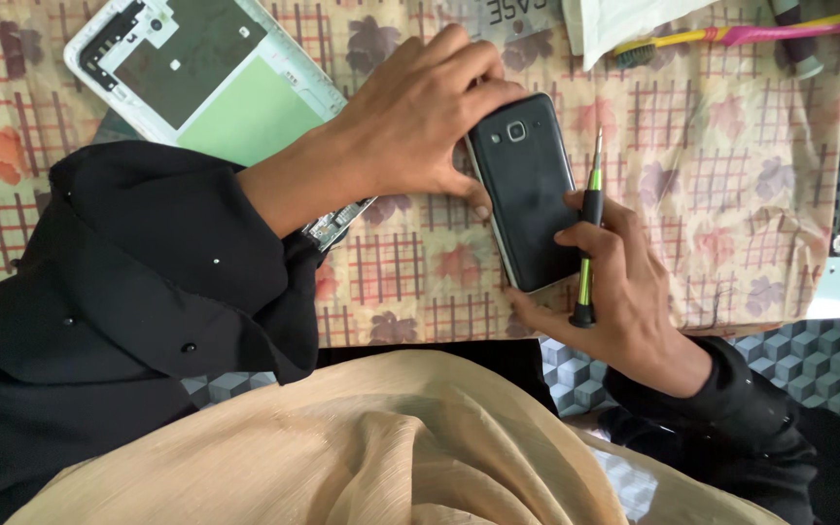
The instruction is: The person disassembles two smartphones on a table. They use a screwdriver to remove screws from the back of a black phone and a white phone, then remove the back covers to expose the internal components.
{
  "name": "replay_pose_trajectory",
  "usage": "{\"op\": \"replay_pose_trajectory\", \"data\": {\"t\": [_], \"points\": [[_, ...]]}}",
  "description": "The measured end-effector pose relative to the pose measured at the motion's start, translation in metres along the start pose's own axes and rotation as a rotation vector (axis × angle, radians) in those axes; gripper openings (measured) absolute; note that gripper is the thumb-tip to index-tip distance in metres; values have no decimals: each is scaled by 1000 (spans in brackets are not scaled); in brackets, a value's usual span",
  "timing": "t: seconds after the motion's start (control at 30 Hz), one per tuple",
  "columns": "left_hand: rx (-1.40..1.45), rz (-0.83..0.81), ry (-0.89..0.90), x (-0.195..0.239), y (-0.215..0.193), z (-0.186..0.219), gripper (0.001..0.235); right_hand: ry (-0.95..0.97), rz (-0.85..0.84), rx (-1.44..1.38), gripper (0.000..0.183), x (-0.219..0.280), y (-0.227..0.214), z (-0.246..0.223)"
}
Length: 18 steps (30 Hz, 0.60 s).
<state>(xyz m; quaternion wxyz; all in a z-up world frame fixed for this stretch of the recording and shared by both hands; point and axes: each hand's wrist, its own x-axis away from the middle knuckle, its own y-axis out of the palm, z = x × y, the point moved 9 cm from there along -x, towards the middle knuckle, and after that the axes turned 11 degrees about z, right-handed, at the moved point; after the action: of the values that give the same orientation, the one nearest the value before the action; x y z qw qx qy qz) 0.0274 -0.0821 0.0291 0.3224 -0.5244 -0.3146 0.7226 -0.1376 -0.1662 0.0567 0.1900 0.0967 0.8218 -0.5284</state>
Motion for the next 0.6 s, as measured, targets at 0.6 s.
{"op": "replay_pose_trajectory", "data": {"t": [0.6], "points": [[231, 152, -321, 4, 22, -10, 83, 441, 308, -718, 34, 45, 5, 59]]}}
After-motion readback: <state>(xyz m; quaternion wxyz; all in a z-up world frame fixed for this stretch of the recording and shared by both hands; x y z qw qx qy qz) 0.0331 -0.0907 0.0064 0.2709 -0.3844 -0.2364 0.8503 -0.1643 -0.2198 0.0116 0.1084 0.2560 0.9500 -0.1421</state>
